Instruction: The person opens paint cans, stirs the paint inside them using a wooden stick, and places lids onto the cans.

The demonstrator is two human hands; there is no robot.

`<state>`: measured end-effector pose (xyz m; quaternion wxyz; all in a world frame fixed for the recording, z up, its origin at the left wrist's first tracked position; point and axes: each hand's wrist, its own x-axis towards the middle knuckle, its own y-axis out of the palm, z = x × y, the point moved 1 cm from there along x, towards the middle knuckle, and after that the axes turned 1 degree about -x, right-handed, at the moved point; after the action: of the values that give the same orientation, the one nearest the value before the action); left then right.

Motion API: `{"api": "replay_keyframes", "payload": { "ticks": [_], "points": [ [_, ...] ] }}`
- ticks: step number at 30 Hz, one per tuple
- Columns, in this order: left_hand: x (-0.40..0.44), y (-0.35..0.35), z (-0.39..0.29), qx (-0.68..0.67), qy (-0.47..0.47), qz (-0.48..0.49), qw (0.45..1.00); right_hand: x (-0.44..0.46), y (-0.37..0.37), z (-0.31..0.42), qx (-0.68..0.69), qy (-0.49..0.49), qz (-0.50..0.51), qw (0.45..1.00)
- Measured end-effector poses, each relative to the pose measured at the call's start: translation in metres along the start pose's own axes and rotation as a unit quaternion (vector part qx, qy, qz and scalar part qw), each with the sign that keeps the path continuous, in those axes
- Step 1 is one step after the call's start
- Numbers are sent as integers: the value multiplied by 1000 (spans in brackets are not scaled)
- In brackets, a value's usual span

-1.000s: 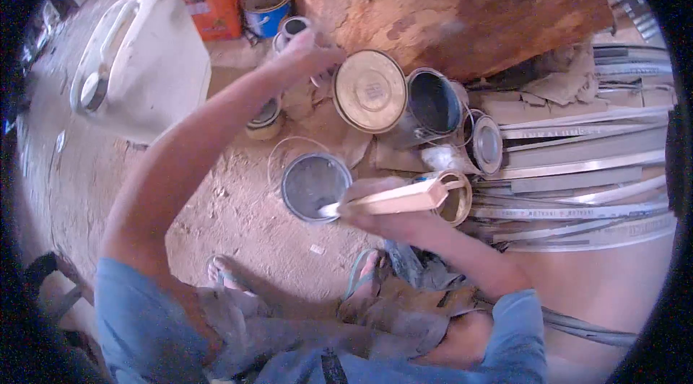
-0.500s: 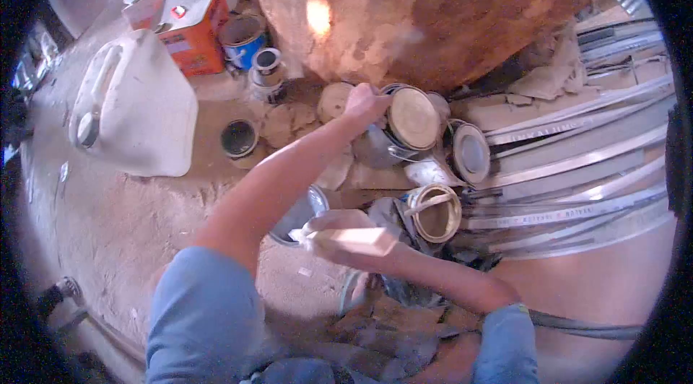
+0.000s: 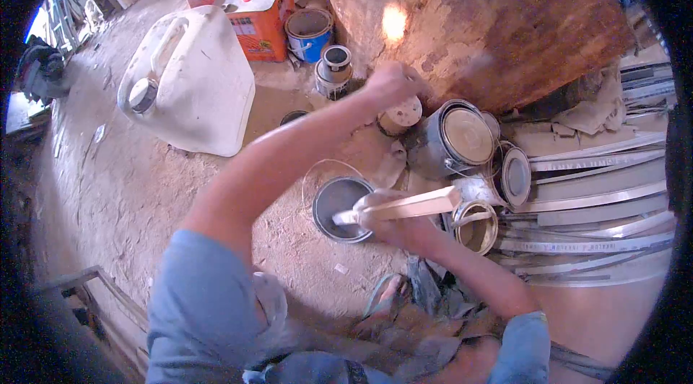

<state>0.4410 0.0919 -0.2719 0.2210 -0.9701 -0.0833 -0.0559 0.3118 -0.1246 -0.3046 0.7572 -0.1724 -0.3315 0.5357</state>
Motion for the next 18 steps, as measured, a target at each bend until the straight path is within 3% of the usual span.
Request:
{"api": "replay_keyframes", "payload": {
  "ticks": [2, 4, 6, 7, 10, 12, 13, 14, 16, 18],
  "points": [
    [0, -37, 12, 5, 25, -37, 999, -5, 4, -12, -17, -21, -77, 997],
    [-9, -77, 9, -29, -57, -43, 997, 21, -29, 31, 27, 158, -30, 987],
    [-22, -109, 16, -25, -101, -76, 992, 23, -36, 37, -48, 167, 12, 985],
    [-28, -124, 23, 49, -38, -105, 993, 21, -36, 36, -91, 163, 49, 981],
    [-57, -145, 38, -14, -53, -100, 993, 28, -22, 40, -190, 148, 134, 961],
    [-71, -150, 44, -13, -86, -101, 991, 36, -16, 46, 76, 299, 70, 949],
    [-77, -152, 47, 23, -81, -87, 993, 36, -10, 35, 16, 239, 42, 970],
    [-83, -155, 49, 58, -75, -73, 993, 40, -12, 32, 16, 241, 46, 969],
    [-97, -161, 46, 46, -47, -72, 995, 53, -18, 32, -108, 140, 24, 984],
    [-106, -167, 44, 75, -51, -37, 995, 55, -21, 39, -167, 158, 64, 971]
  ]
}}
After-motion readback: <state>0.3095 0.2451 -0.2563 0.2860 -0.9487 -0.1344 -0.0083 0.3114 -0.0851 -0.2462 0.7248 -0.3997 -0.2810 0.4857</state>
